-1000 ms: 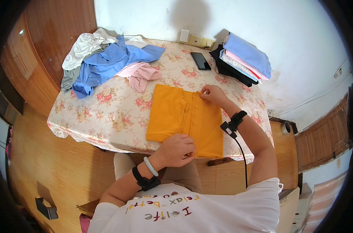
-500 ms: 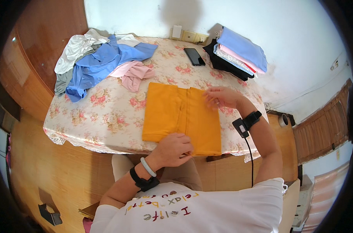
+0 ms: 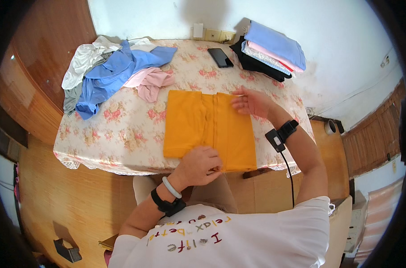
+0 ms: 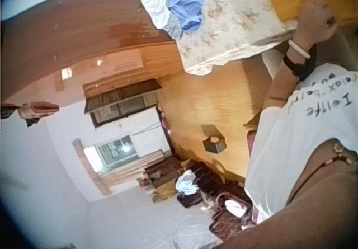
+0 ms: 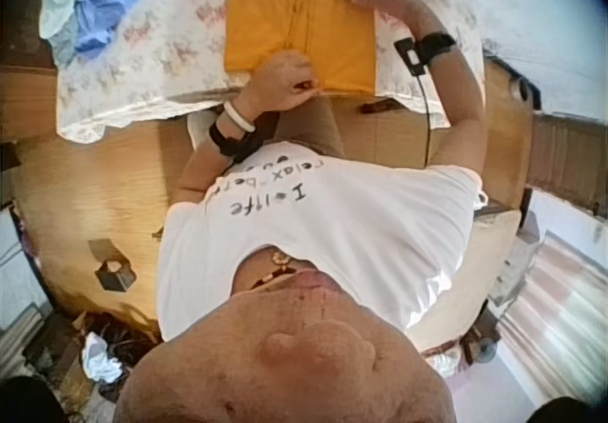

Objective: Folding a yellow t-shirt on a bed.

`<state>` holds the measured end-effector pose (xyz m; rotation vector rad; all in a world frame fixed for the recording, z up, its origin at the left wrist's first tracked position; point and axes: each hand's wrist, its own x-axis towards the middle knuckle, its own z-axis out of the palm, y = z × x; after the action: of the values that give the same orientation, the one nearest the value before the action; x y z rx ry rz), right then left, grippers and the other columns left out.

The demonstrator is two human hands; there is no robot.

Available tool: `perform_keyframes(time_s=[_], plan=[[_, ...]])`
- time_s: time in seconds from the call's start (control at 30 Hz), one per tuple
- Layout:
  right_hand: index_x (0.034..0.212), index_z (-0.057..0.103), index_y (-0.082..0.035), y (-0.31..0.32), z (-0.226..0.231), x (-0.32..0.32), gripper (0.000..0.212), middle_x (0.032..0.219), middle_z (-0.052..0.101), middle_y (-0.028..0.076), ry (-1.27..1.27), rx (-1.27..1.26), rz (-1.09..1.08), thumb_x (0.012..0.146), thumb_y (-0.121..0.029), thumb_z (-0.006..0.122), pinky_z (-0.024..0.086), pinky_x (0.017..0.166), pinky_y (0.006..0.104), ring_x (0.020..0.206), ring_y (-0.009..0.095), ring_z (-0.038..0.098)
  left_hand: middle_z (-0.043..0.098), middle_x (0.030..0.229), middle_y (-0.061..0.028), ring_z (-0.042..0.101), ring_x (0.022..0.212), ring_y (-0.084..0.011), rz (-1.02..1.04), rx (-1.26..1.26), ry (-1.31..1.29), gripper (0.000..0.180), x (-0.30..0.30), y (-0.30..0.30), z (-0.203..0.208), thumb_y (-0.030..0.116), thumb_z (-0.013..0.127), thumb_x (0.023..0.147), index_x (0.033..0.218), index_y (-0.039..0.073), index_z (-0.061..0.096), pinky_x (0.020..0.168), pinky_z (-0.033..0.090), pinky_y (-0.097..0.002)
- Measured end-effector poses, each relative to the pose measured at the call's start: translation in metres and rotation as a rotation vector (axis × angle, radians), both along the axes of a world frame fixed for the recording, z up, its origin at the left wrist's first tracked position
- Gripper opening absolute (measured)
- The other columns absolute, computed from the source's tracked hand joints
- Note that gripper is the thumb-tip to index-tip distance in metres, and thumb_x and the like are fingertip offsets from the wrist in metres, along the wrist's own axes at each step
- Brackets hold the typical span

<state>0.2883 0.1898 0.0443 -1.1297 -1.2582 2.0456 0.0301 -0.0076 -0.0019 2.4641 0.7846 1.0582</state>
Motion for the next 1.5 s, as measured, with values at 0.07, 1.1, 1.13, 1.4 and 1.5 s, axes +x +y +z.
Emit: perform_keyframes(time_s=[0.07,1.1,1.13,1.4,1.5], plan=[[0.124,0.052,-0.003,-0.011,-0.003,-0.004,0.046,0.111,0.063,0.013,-0.005,-0.071,0.115,0.102,-0.042,0.047,0.054,0.088,0.0357,0.1,0.023,0.064,0.056,0.075,-0.005,0.057,0.075,-0.0268,-0.01,-0.015,0.009,0.018,-0.002,0.001,0.0,0.019,0.077,0.071,0.074,0.011,0.061,0.064,0.045,-0.0377],[0.081,0.058,0.001,0.007,-0.025,0.008,0.026,0.065,0.054,0.007,-0.698,0.354,-0.168,0.087,-0.022,0.068,0.04,0.039,0.0296,0.047,0.015,0.051,0.056,0.087,-0.0029,0.058,0.082,-0.0184,0.031,0.461,0.452,0.019,0.102,-0.001,-0.009,0.023,0.057,0.082,0.098,0.015,0.064,0.071,0.041,-0.0346],[0.079,0.058,0.001,0.009,-0.025,0.007,0.026,0.061,0.054,0.008,-0.593,0.31,-0.185,0.087,-0.021,0.068,0.035,0.035,0.03,0.042,0.016,0.048,0.057,0.085,-0.0031,0.059,0.08,-0.0185,0.007,0.447,0.445,0.017,0.103,-0.001,-0.009,0.023,0.057,0.082,0.095,0.015,0.063,0.07,0.041,-0.0345],[0.088,0.059,0.002,0.005,-0.019,-0.006,0.018,0.071,0.059,0.011,-0.639,0.41,-0.327,0.086,-0.013,0.068,0.036,0.038,0.0304,0.047,0.017,0.052,0.059,0.081,-0.0045,0.061,0.076,-0.0214,0.057,0.367,0.358,0.01,0.1,-0.003,0.0,0.02,0.059,0.081,0.088,0.013,0.061,0.07,0.043,-0.0366],[0.1,0.06,0.003,0.003,-0.018,-0.006,0.024,0.082,0.063,0.013,-0.712,0.48,-0.347,0.086,-0.014,0.069,0.041,0.042,0.0305,0.055,0.018,0.057,0.059,0.076,-0.0052,0.061,0.072,-0.0226,0.096,0.334,0.352,0.01,0.102,-0.001,-0.002,0.019,0.059,0.08,0.087,0.012,0.06,0.068,0.043,-0.0363]])
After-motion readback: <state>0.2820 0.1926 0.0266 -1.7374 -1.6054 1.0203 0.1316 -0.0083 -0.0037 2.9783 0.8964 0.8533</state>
